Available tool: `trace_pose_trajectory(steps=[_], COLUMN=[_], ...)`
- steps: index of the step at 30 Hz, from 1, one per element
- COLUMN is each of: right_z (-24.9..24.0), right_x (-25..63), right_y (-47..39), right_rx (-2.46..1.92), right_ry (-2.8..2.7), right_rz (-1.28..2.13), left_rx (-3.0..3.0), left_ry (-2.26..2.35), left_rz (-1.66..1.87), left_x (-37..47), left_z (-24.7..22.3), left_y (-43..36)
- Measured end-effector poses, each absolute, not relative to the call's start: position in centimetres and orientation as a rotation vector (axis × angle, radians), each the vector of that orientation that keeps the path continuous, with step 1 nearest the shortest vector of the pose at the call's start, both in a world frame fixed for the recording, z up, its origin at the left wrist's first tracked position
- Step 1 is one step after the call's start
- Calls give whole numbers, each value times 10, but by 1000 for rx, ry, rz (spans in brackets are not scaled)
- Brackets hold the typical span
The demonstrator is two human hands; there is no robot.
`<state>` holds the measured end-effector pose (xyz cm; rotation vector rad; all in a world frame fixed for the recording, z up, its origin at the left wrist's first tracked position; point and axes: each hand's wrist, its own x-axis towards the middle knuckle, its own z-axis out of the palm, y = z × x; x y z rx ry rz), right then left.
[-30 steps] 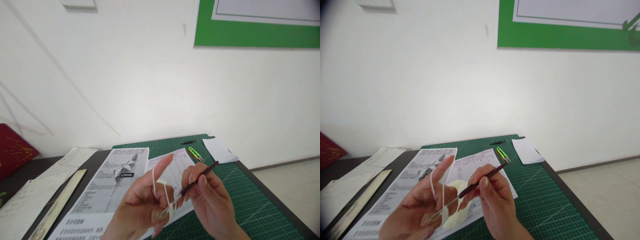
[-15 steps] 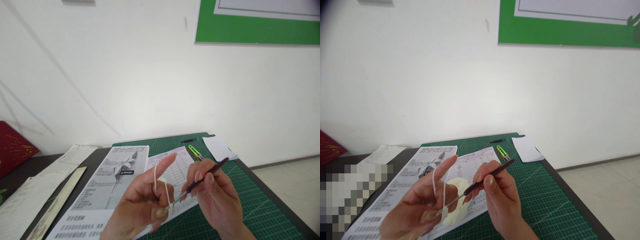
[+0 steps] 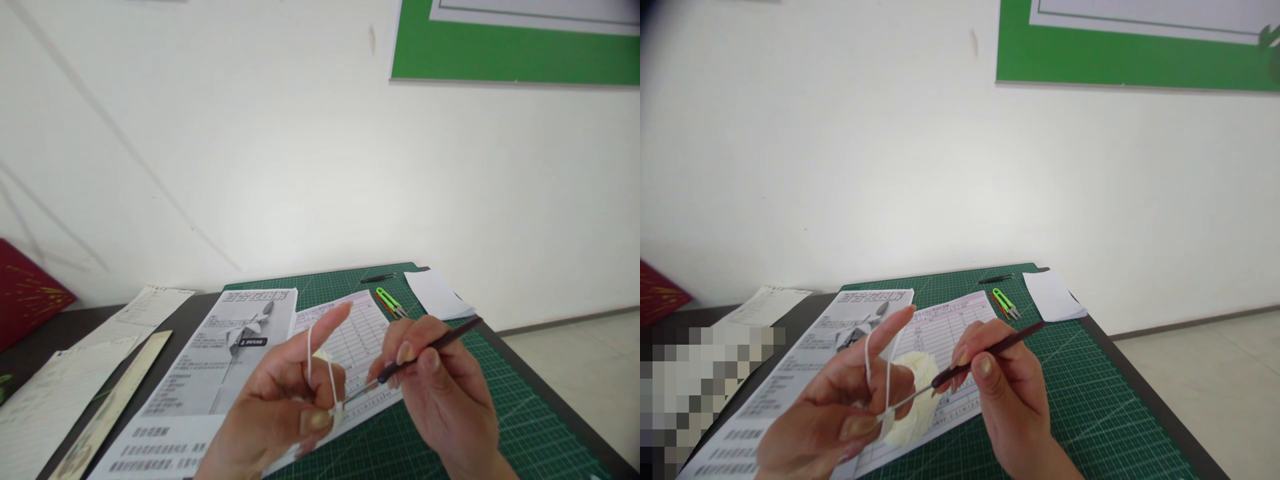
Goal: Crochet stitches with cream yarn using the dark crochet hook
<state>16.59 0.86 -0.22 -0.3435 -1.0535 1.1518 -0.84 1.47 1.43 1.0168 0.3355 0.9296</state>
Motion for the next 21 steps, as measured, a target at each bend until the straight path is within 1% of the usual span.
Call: trace_pose_trajectory(steps=[10, 17, 21], right_z=[-1, 2, 1], right_x=[171, 167, 169], right_y=[3, -9, -11], right_rx=[-403, -497, -434], right_ry=[-1179, -1242, -1387], right_rz=[1005, 769, 532], left_rx=[1018, 1041, 1072], left_ry=[334, 250, 193], left_rz=[912, 925, 929], left_x=[-9, -5, -6], left_z=[13, 7, 4], left_y=[16, 19, 22])
